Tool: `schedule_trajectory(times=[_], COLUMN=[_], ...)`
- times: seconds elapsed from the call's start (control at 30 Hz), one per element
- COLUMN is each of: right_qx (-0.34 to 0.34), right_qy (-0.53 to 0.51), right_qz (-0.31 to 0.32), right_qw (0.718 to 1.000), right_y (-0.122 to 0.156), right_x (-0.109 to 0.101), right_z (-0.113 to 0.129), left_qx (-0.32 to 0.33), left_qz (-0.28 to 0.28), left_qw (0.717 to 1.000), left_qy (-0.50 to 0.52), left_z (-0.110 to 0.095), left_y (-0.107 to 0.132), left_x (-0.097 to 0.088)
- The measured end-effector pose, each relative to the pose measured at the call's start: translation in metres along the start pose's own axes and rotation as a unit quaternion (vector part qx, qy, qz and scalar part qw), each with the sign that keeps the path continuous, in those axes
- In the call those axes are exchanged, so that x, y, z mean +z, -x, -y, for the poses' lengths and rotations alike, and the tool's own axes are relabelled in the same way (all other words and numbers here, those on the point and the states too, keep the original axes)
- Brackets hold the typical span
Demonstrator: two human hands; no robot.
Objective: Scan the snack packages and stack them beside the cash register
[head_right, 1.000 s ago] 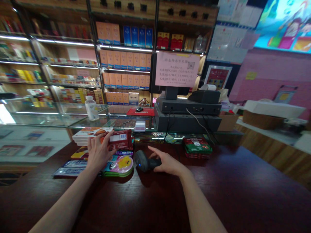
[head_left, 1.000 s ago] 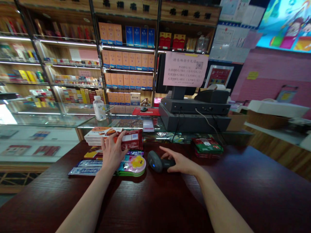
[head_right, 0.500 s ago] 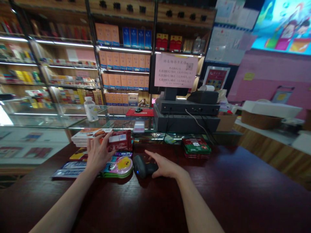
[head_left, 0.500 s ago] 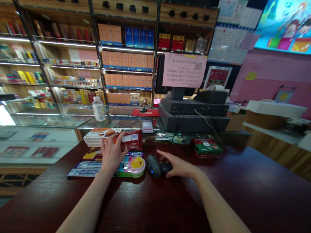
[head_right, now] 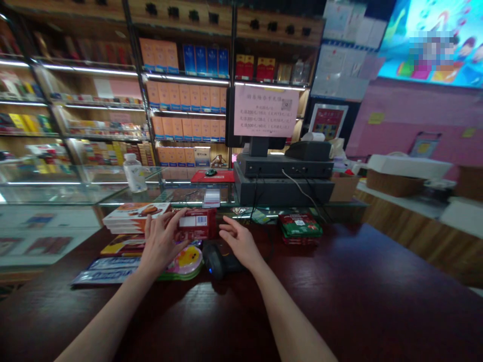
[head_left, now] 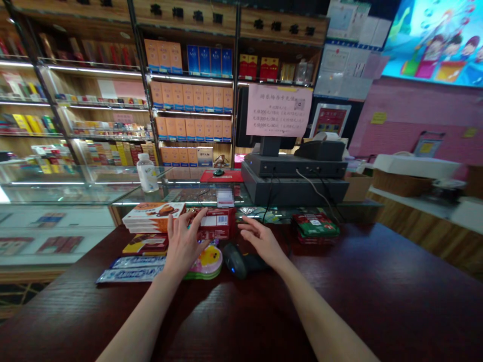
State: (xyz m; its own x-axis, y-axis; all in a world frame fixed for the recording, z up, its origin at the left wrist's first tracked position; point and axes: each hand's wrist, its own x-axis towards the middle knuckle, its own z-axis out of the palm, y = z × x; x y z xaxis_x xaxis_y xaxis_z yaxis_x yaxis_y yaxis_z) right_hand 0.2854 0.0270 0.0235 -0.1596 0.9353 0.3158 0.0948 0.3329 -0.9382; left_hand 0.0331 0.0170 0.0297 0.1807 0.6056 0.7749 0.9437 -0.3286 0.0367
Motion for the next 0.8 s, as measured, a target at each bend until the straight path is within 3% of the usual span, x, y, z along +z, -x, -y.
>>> schedule_trajectory(times=[0.33, 0.57, 0.8], right_qx=[0.026, 0.035, 0.027], right_qy=[-0.044, -0.056, -0.034], right_qz=[-0.026, -0.077, -0.131], right_qw=[0.998, 0.995, 0.99], right_y=[0.0, 0.0, -0.003], right_x=[0.008, 0.008, 0.004], right_z=[0.006, 0.006, -0.001], left_qx=[0.023, -0.08, -0.17], left_qz=[0.024, 0.086, 0.082], left_qw=[0.998, 0.981, 0.93], left_qy=[0.052, 0.155, 0.315], left_z=[-0.016, -0.013, -0.007], left_y=[0.0, 0.001, -0.006], left_x=[0.004, 0.012, 0.017])
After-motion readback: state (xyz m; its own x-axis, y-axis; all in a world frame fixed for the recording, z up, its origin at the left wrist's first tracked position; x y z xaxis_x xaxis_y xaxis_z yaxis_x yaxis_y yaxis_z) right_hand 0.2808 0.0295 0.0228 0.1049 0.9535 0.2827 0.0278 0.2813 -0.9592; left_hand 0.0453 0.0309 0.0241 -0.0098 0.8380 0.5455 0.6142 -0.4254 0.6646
